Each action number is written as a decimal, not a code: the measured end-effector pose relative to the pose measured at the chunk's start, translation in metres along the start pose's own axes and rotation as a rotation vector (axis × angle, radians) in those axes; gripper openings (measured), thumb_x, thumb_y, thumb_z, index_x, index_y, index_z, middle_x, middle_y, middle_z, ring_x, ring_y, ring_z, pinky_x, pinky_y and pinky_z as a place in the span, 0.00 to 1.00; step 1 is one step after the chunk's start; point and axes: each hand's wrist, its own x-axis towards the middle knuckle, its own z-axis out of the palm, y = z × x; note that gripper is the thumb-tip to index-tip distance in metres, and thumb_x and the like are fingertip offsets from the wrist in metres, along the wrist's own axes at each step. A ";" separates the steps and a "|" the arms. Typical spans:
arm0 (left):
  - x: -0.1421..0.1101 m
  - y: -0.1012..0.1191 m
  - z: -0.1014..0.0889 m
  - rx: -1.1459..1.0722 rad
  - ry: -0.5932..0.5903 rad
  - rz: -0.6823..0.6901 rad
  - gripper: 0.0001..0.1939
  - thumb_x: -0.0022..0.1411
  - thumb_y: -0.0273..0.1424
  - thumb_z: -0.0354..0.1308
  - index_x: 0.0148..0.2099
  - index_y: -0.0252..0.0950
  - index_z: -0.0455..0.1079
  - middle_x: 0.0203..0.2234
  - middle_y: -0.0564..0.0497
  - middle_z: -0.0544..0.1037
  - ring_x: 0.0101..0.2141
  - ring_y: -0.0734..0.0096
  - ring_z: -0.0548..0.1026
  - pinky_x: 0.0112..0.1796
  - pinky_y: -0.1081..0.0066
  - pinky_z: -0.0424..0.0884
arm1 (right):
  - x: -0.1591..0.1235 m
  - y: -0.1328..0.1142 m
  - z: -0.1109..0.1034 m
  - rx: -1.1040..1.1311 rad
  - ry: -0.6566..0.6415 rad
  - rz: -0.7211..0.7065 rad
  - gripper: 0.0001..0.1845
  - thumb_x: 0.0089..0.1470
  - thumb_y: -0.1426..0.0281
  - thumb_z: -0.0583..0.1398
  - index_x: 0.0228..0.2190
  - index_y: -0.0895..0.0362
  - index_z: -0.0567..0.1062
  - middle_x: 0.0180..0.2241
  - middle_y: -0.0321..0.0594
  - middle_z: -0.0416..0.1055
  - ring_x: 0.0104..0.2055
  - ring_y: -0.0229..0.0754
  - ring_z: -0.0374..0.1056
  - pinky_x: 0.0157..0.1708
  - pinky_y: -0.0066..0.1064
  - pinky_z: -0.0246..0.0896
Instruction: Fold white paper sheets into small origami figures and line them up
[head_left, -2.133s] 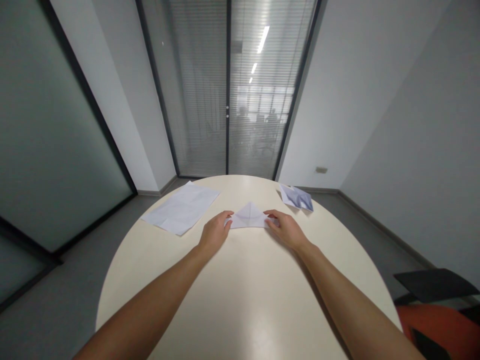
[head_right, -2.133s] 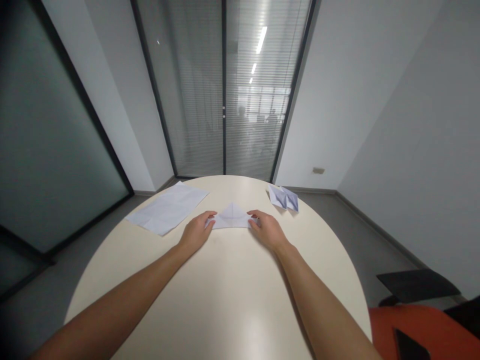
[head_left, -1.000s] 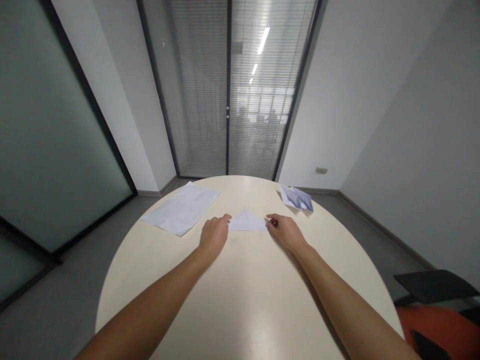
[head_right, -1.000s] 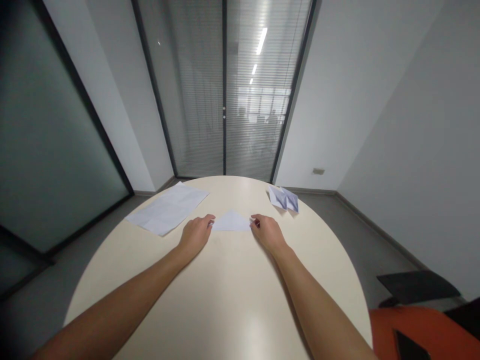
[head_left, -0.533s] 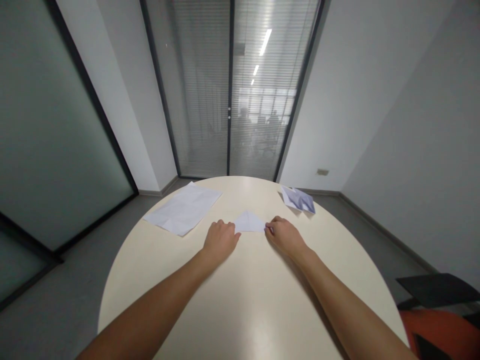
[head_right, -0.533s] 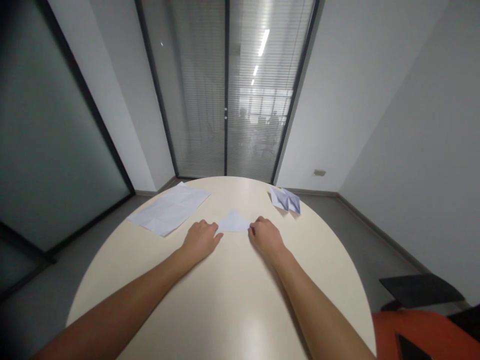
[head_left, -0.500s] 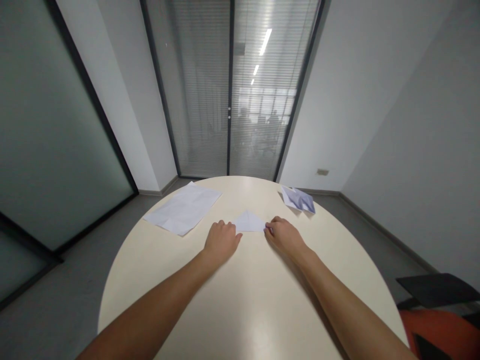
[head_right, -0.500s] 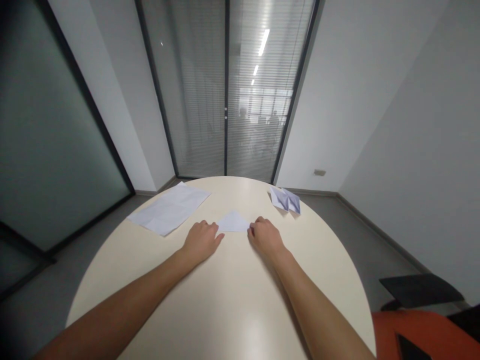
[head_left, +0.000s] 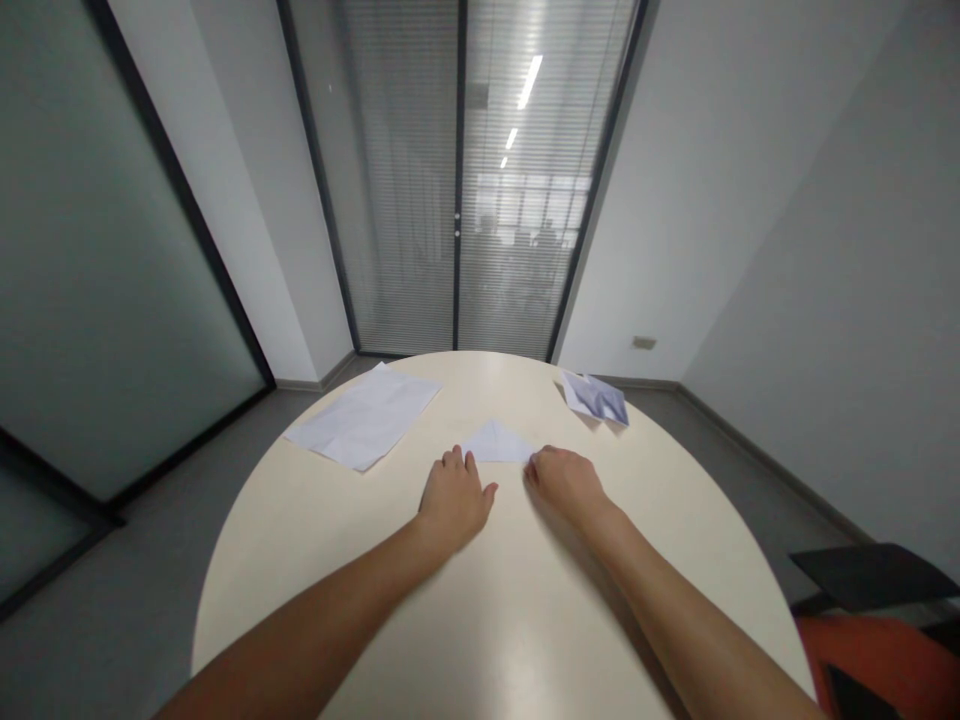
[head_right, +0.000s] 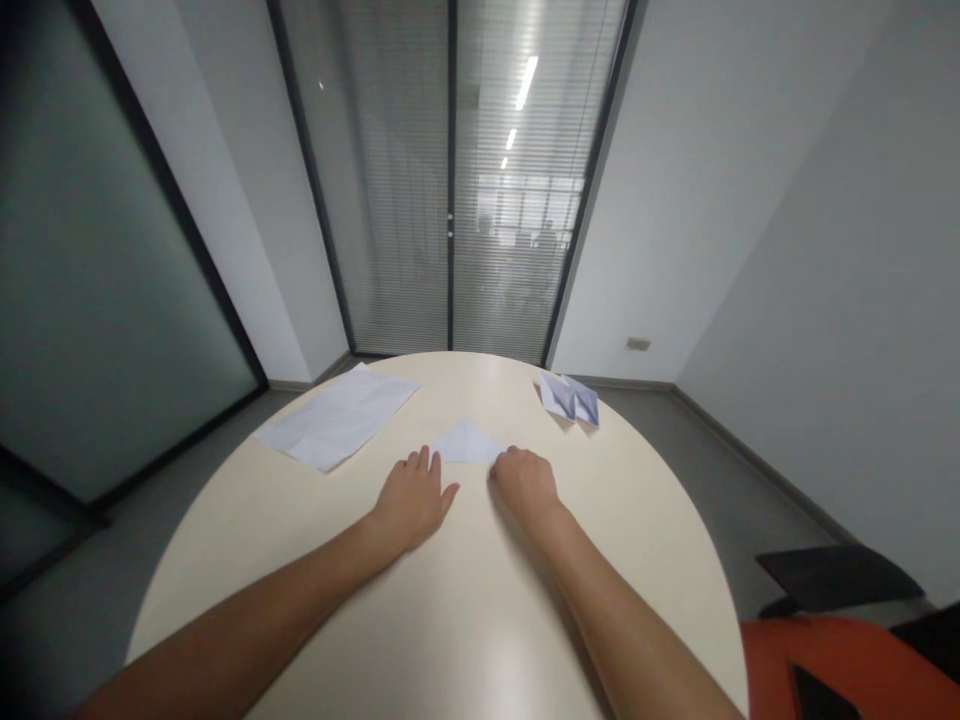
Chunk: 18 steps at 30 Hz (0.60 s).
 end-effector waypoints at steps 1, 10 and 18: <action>0.001 -0.001 0.000 -0.005 0.004 0.011 0.27 0.69 0.40 0.50 0.63 0.28 0.66 0.59 0.29 0.69 0.55 0.43 0.69 0.49 0.55 0.66 | 0.002 0.003 0.001 0.003 0.005 0.007 0.18 0.64 0.71 0.52 0.37 0.63 0.81 0.38 0.58 0.77 0.39 0.54 0.76 0.36 0.37 0.66; 0.007 -0.009 -0.005 0.007 -0.025 0.071 0.23 0.70 0.32 0.48 0.62 0.24 0.65 0.59 0.27 0.69 0.54 0.45 0.69 0.46 0.56 0.69 | 0.014 0.028 0.008 0.119 0.048 -0.065 0.16 0.63 0.72 0.53 0.37 0.55 0.82 0.41 0.50 0.76 0.42 0.48 0.73 0.33 0.30 0.62; 0.007 -0.014 -0.010 -0.058 -0.032 0.114 0.25 0.69 0.37 0.49 0.62 0.27 0.64 0.59 0.30 0.68 0.56 0.42 0.67 0.48 0.54 0.69 | 0.008 0.021 0.001 0.087 0.023 -0.021 0.17 0.63 0.72 0.52 0.36 0.58 0.82 0.41 0.54 0.76 0.41 0.50 0.73 0.34 0.32 0.63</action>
